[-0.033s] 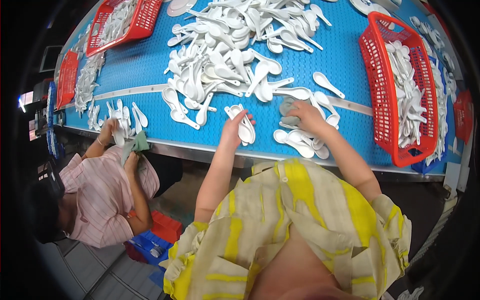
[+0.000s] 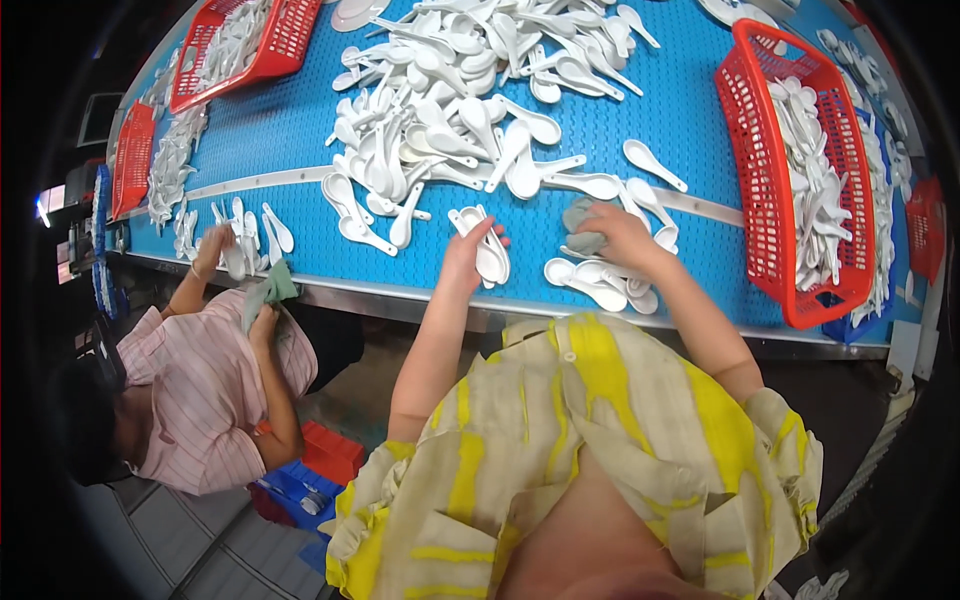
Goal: Cleaning white ceramic spoons with a cloth and sorting them into baskets.
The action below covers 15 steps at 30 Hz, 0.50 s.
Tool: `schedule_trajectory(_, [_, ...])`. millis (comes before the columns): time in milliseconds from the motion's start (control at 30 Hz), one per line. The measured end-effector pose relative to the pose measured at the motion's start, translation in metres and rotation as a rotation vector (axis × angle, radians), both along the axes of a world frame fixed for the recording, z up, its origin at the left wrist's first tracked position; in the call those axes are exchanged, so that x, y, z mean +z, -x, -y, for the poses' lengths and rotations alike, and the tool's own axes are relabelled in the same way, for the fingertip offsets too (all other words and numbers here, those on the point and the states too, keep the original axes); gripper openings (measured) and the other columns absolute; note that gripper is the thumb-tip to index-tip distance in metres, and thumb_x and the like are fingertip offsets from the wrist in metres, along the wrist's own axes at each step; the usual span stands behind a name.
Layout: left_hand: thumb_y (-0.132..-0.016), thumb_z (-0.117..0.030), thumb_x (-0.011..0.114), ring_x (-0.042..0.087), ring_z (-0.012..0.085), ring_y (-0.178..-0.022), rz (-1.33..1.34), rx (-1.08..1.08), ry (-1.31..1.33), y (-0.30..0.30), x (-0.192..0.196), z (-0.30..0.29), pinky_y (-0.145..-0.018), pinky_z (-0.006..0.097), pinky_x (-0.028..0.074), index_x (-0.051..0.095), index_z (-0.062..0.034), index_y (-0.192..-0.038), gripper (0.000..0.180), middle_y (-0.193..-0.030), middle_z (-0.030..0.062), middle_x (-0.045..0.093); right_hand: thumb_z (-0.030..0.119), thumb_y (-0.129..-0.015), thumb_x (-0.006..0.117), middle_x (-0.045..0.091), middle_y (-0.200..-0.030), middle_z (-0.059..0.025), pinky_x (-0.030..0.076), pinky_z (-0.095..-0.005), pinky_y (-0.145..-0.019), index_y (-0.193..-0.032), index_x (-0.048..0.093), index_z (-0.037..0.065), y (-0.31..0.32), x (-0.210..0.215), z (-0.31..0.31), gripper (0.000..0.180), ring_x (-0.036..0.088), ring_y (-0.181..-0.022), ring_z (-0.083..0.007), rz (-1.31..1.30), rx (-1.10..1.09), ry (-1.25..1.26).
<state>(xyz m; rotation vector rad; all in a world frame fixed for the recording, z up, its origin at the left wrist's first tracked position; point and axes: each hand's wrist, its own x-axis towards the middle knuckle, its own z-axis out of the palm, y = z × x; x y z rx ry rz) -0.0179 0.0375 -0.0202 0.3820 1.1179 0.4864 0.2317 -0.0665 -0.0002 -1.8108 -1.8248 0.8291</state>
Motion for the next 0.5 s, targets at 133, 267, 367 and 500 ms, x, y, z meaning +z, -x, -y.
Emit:
schedule_trajectory(133, [-0.077, -0.015, 0.063, 0.06, 0.0204, -0.066, -0.056, -0.039, -0.094, -0.009, 0.007, 0.004, -0.056, 0.031, 0.05, 0.053, -0.0033, -0.093, 0.022, -0.079, 0.009, 0.059, -0.002, -0.052, 0.057, 0.052, -0.095, -0.0101, 0.041, -0.0309, -0.085, -0.094, 0.055, 0.003, -0.041, 0.036, 0.032, 0.042, 0.052, -0.094, -0.0263, -0.24, -0.305, -0.118])
schedule_trajectory(267, [-0.077, -0.016, 0.063, 0.06, 0.0187, -0.066, -0.131, -0.169, -0.215, -0.009, 0.012, 0.002, -0.055, 0.03, 0.049, 0.053, -0.0028, -0.092, 0.023, -0.079, 0.008, 0.059, -0.003, -0.059, 0.06, 0.052, -0.101, -0.0103, 0.042, -0.0301, -0.083, -0.104, 0.054, 0.002, -0.104, 0.058, 0.063, 0.046, 0.053, -0.095, -0.0269, -0.036, -0.601, -0.166])
schedule_trajectory(367, [-0.077, -0.015, 0.063, 0.059, 0.0181, -0.066, -0.095, -0.127, -0.184, -0.013, 0.014, 0.007, -0.055, 0.029, 0.049, 0.053, -0.0027, -0.092, 0.022, -0.078, 0.0078, 0.059, 0.023, -0.067, 0.07, 0.05, -0.113, -0.0133, 0.043, -0.0348, -0.085, -0.11, 0.056, 0.012, -0.117, 0.062, 0.084, 0.047, 0.049, -0.104, -0.0269, 0.623, -0.585, 0.18])
schedule_trajectory(500, [-0.076, -0.014, 0.064, 0.059, 0.0168, -0.066, -0.122, -0.159, -0.239, -0.026, 0.008, 0.019, -0.055, 0.029, 0.047, 0.055, -0.0005, -0.09, 0.021, -0.075, 0.0078, 0.059, 0.03, -0.073, 0.064, 0.054, -0.111, -0.0087, 0.044, -0.0369, -0.08, -0.11, 0.056, 0.016, -0.095, 0.061, 0.057, 0.04, 0.051, -0.101, -0.0263, 0.493, -0.567, 0.068])
